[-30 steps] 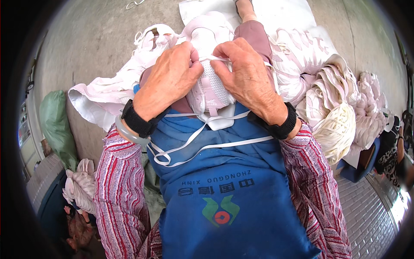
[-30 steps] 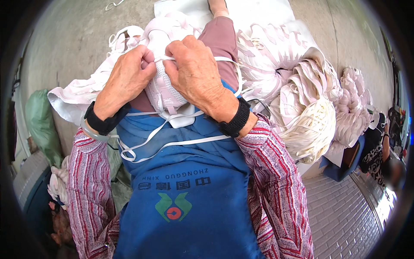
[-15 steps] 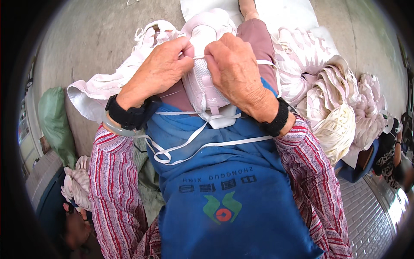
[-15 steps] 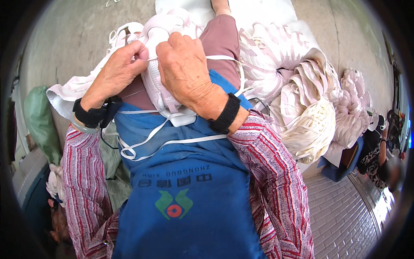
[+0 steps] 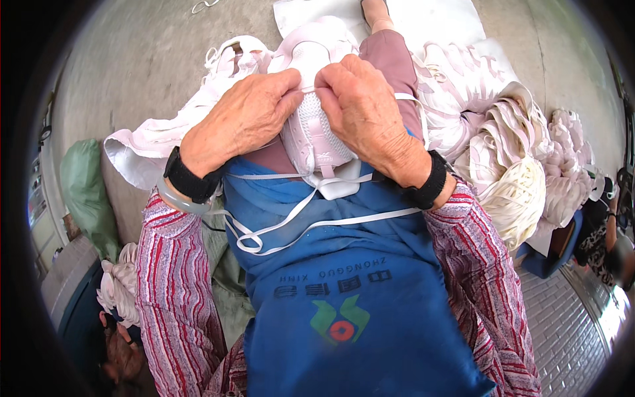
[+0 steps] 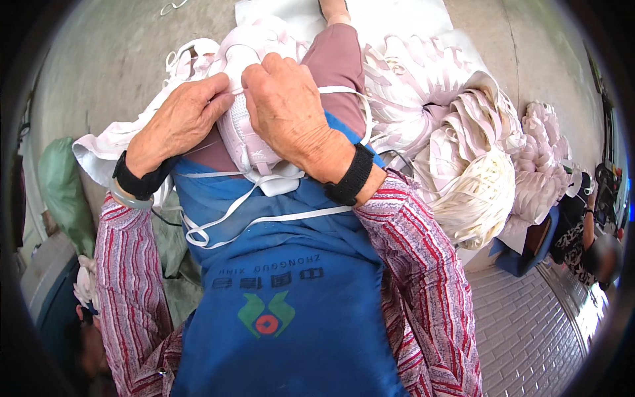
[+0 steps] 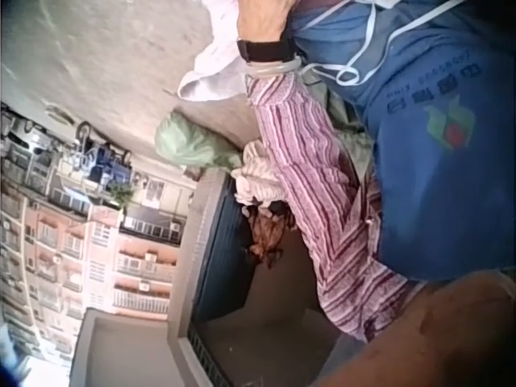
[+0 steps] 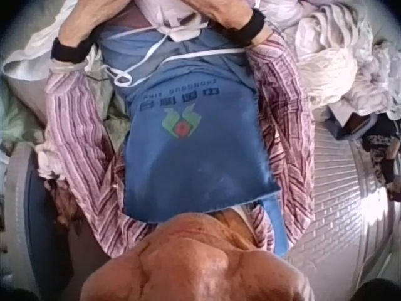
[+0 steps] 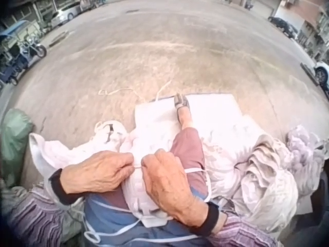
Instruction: The recorder is lacing and cleaning a series of pink and white athletic shoes while sitting on the ground in an outdoor street area.
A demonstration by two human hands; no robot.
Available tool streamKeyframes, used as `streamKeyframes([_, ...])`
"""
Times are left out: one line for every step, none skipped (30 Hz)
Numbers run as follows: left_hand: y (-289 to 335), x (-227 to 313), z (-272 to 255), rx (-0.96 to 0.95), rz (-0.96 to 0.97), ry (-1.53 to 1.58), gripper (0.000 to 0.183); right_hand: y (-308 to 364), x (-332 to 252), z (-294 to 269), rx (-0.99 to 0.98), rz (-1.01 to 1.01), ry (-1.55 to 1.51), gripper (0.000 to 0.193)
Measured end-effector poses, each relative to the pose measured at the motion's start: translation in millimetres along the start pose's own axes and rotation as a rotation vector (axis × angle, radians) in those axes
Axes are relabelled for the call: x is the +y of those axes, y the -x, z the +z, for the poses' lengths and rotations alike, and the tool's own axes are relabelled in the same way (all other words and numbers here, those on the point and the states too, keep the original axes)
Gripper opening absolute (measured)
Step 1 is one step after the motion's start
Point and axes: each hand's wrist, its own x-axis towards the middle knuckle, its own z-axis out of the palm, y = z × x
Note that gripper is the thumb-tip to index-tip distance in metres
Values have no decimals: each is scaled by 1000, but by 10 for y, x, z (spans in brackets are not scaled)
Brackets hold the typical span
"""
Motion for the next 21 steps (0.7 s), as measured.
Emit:
streamKeyframes([-3, 24, -37, -25, 23, 23, 23, -4, 5, -10, 4, 2, -24, 9])
streamKeyframes([10, 34, -58, -49, 45, 45, 22, -5, -1, -26, 8, 2, -49, 10])
streamKeyframes([50, 1, -47, -47, 38, 45, 22, -5, -22, -63, 17, 13, -72, 11])
streamKeyframes([117, -62, -34, 10, 38, 149, 21, -21, -51, -107, 13, 8, -78, 11])
streamKeyframes([190, -114, -41, 69, 37, 253, 21, -45, -89, -150, 2, -27, -85, 15])
streamKeyframes([220, -94, -95, 68, 51, 259, 21, -47, -100, -203, -2, -50, -72, 19])
streamKeyframes([335, -13, -216, -1, -182, 513, 20, -54, -157, -191, -1, -54, -72, 19])
streamKeyframes([464, 46, -288, -69, -417, 765, 20, -72, -243, -147, -26, -87, -157, 24])
streamKeyframes([596, 52, -262, -29, -368, 937, 19, -95, -332, -121, -50, -122, -233, 28])
streamKeyframes([641, 124, -209, -21, -356, 940, 19, -112, -377, -75, -51, -132, -223, 28])
streamKeyframes([645, 234, -145, 32, -399, 1025, 19, -111, -399, -11, -119, -200, -206, 25])
streamKeyframes([681, 303, -108, 99, -451, 1105, 18, -110, -423, 50, -190, -277, -201, 23])
streamKeyframes([687, 278, -66, 143, -476, 1175, 17, -105, -413, 80, -136, -337, -219, 13])
streamKeyframes([685, 285, -46, 158, -466, 1175, 17, -86, -399, 70, -136, -355, -214, 13])
streamKeyframes([649, 279, -10, 196, -446, 1267, 17, -54, -339, 45, -174, -247, -233, 9])
streamKeyframes([690, 256, 4, 259, -437, 1353, 18, -94, -400, -5, -220, -155, -270, 6])
streamKeyframes([776, 133, -2, 189, -317, 1513, 18, -68, -497, -123, -280, -67, -257, 5])
streamKeyframes([883, 54, 31, 231, -334, 1515, 18, -2, -782, -230, -360, -137, -540, 8])
streamKeyframes([907, 60, 21, 236, -272, 1622, 20, 55, -1122, -441, -479, -334, -404, 13])
streamKeyframes([950, 61, 24, 243, -217, 1725, 21, 164, -1337, -549, -712, -417, -584, 22])
streamKeyframes([964, 5, 0, 175, -108, 1809, 25, 268, -1429, -554, -664, -406, -677, 24])
